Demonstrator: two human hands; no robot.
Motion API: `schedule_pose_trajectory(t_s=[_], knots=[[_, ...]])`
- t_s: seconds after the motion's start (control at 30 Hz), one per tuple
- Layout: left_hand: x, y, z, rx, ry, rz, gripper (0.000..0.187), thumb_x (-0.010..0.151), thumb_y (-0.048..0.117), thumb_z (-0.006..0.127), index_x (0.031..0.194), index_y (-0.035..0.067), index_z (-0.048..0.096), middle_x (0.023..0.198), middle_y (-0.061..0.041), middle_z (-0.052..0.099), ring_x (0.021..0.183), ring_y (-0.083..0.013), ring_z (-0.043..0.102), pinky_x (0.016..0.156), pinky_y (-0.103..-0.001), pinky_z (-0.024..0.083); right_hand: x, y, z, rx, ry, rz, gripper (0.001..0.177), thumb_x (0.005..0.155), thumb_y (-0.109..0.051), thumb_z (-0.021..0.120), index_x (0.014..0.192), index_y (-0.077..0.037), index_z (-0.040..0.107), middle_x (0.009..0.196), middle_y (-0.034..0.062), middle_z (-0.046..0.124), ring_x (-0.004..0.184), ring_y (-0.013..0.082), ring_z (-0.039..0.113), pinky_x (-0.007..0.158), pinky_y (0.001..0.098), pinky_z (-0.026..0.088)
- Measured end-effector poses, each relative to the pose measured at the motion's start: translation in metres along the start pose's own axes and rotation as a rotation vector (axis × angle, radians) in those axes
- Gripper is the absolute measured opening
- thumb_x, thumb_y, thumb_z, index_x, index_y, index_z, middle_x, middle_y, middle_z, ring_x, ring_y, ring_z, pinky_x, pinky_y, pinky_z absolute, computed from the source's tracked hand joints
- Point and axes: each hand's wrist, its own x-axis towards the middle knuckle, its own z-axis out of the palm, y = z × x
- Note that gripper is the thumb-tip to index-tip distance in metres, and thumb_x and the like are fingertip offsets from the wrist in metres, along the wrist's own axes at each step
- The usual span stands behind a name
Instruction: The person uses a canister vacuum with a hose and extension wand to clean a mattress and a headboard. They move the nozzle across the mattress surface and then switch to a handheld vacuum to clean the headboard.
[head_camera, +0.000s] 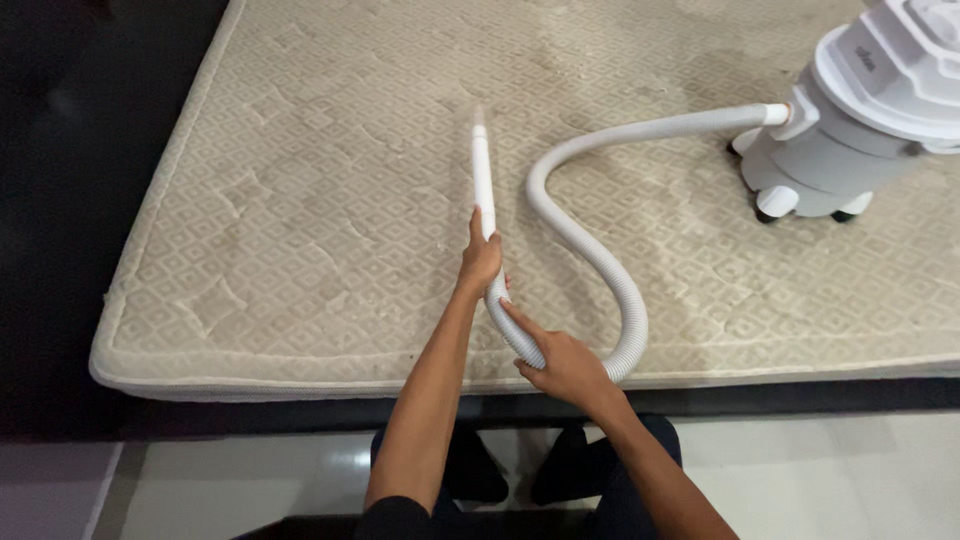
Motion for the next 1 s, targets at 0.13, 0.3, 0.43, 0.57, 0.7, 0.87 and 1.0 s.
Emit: schedule_pose_trajectory(t_s=[0.13,0.3,0.43,0.57,0.7,0.87,1.0], knots=[[0.000,-0.012,0.005,0.008,0.022,0.077,0.073,0.103,0.023,0.044,0.163,0.037,0.007,0.100,-0.024,0.068,0.055,-0.0299,0.068,0.046,-0.043,0.059,-0.017,-0.004,-0.005,0.009,0.015,-0.010,0.094,0.081,-0.026,0.073,0.159,-0.044,0.024,0.079,0.0197,0.071,0.074,0.0390,0.070,0.073,0.0511,0.053],[-0.043,-0.001,0.003,-0.094,-0.024,0.014,0.074,0.100,0.018,0.039,0.163,0.033,0.004,0.107,-0.026,0.065,0.055,-0.0348,0.066,0.048,-0.049,0.058,-0.049,-0.006,-0.006,0.062,-0.014,-0.058,0.093,0.084,-0.030,0.072,0.161,-0.039,0.020,0.082,0.0206,0.071,0.078,0.0374,0.072,0.077,0.0489,0.053],[-0.078,-0.001,0.001,-0.085,-0.006,0.073,0.076,0.098,0.017,0.041,0.164,0.027,0.004,0.117,-0.026,0.062,0.072,-0.0393,0.068,0.060,-0.047,0.057,-0.067,-0.011,-0.004,0.151,0.021,-0.237,0.103,0.082,-0.027,0.079,0.162,-0.026,0.013,0.093,0.0218,0.071,0.084,0.0373,0.072,0.078,0.0483,0.054],[-0.092,-0.012,0.001,-0.096,0.026,0.205,0.079,0.095,0.019,0.045,0.165,0.019,0.010,0.126,-0.028,0.060,0.087,-0.0379,0.071,0.067,-0.043,0.059,-0.075,-0.033,-0.011,0.514,-0.128,-0.057,0.107,0.087,-0.023,0.076,0.164,-0.024,0.001,0.090,0.0148,0.070,0.068,0.0272,0.068,0.061,0.0417,0.054],[-0.107,-0.005,-0.006,0.103,0.069,0.130,0.080,0.092,0.024,0.053,0.162,0.016,0.015,0.145,-0.029,0.035,0.096,-0.0423,0.072,0.081,-0.048,0.064,-0.074,-0.045,-0.012,0.538,-0.250,0.111,0.101,0.090,-0.017,0.070,0.164,-0.026,0.002,0.075,0.0079,0.066,0.053,0.0129,0.060,0.049,0.0298,0.052],[-0.097,-0.023,-0.011,0.462,0.203,0.401,0.082,0.088,0.021,0.060,0.157,0.002,0.020,0.165,-0.022,0.019,0.112,-0.0487,0.063,0.097,-0.049,0.053,-0.060,-0.033,0.004,0.472,-0.191,0.009,0.096,0.088,-0.017,0.072,0.165,-0.024,0.014,0.066,0.0068,0.059,0.050,0.0145,0.055,0.048,0.0318,0.050],[-0.070,-0.035,-0.009,0.539,0.267,0.391,0.078,0.090,0.017,0.056,0.159,0.001,0.024,0.169,-0.017,0.020,0.114,-0.0472,0.064,0.098,-0.049,0.053,-0.034,-0.016,0.022,0.472,-0.124,-0.048,0.092,0.088,-0.018,0.068,0.165,-0.020,0.016,0.069,0.0044,0.063,0.050,0.0124,0.059,0.049,0.0305,0.052]])
